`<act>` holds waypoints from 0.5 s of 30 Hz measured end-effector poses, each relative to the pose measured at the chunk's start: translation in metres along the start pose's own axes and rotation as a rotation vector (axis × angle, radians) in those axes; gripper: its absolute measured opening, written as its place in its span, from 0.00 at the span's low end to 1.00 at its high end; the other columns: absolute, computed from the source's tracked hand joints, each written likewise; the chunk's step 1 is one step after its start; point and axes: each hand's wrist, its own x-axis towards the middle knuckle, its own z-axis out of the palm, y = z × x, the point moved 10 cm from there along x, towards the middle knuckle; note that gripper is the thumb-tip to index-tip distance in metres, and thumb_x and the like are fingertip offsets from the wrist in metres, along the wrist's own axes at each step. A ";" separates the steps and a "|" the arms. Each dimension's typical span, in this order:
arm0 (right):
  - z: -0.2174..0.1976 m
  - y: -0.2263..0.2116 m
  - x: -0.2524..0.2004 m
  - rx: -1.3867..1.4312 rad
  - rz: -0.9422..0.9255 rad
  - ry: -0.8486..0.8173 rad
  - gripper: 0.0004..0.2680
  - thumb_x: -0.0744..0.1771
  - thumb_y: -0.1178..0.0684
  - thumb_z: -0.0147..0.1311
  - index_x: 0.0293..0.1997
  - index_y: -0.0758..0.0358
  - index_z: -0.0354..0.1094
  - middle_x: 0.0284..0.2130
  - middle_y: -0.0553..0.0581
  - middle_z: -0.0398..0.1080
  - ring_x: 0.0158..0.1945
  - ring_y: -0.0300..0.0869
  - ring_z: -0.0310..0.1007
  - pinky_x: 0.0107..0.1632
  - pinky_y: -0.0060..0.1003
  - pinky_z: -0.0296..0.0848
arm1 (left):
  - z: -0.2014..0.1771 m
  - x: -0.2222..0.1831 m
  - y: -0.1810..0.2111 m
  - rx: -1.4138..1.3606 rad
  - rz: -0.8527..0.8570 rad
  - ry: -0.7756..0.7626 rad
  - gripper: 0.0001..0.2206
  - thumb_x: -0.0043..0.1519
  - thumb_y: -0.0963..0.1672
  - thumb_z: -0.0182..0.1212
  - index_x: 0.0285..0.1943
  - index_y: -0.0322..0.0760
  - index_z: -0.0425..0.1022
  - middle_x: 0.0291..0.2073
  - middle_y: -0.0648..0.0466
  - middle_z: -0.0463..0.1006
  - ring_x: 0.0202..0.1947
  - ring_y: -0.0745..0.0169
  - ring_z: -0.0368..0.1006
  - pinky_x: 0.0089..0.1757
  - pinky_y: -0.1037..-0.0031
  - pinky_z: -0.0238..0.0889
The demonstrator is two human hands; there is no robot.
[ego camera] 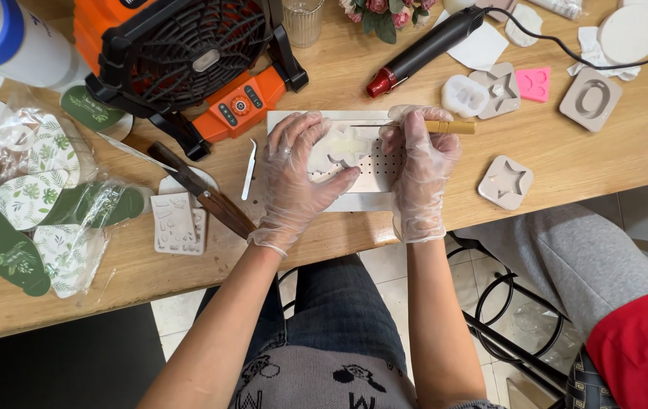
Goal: Carving details into a wax flower decoration using a small hand tool.
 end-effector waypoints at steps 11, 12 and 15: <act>-0.006 -0.004 -0.001 0.032 -0.023 0.044 0.04 0.68 0.62 0.57 0.41 0.64 0.66 0.25 0.63 0.70 0.22 0.47 0.75 0.22 0.35 0.72 | 0.000 0.000 0.001 -0.003 -0.001 -0.007 0.33 0.45 0.50 0.83 0.58 0.38 0.74 0.57 0.51 0.73 0.63 0.44 0.65 0.62 0.53 0.57; -0.006 -0.003 -0.002 0.010 -0.019 0.036 0.03 0.68 0.63 0.57 0.40 0.65 0.66 0.24 0.63 0.70 0.22 0.47 0.75 0.22 0.35 0.73 | 0.000 0.000 0.002 0.002 0.002 -0.004 0.33 0.45 0.50 0.83 0.58 0.37 0.75 0.56 0.51 0.73 0.63 0.44 0.65 0.61 0.52 0.58; -0.002 -0.010 -0.004 0.039 -0.006 0.047 0.03 0.68 0.63 0.57 0.40 0.65 0.66 0.25 0.63 0.70 0.22 0.47 0.75 0.21 0.35 0.72 | -0.001 0.000 0.001 -0.002 0.005 -0.005 0.32 0.46 0.51 0.83 0.58 0.37 0.75 0.56 0.51 0.73 0.63 0.45 0.65 0.62 0.53 0.58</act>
